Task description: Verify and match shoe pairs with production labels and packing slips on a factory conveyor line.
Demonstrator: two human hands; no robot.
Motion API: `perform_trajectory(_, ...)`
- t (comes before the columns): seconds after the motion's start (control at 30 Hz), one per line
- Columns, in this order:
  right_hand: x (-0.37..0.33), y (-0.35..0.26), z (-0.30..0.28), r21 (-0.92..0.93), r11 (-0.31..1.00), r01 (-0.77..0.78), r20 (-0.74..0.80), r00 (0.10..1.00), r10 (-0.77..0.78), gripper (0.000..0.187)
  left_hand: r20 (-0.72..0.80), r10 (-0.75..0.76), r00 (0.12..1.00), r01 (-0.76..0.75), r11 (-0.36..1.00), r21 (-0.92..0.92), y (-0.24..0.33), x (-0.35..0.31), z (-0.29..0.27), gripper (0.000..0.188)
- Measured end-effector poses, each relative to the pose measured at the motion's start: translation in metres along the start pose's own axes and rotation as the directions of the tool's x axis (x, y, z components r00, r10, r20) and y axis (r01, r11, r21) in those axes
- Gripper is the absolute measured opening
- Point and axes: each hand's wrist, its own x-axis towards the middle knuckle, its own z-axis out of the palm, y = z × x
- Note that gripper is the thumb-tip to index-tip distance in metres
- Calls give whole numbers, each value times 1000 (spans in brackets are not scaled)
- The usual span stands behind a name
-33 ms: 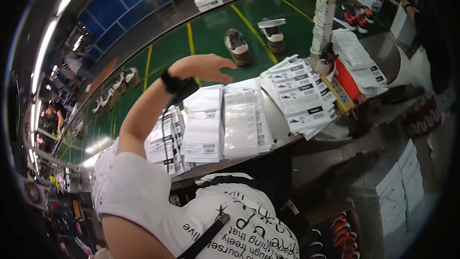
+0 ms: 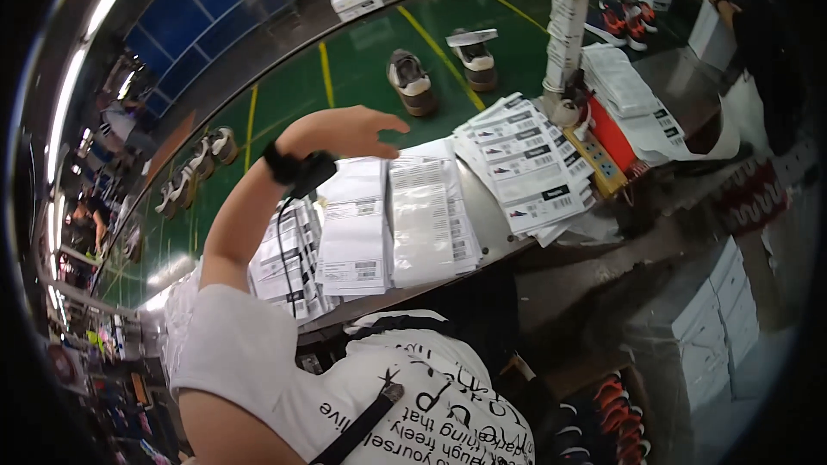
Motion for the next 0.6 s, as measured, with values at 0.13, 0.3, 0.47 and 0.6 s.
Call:
perform_trajectory(0.13,-31,-99,-17,206,978,-1,20,1000,-3,22,-88,210,974,-227,928,-297,7,-62,14,55)
perform_trajectory(0.3,-64,-270,35,361,918,166,380,873,-307,18,-269,133,954,-276,740,-614,8,-126,42,61)
perform_trajectory(0.47,-100,-412,173,509,-387,768,283,-575,-768,15,-486,-315,815,-300,489,-819,32,-154,98,74)
perform_trajectory(0.6,-157,-439,251,608,-690,392,-89,-830,-550,19,-384,-514,767,145,722,-677,44,-158,149,76)
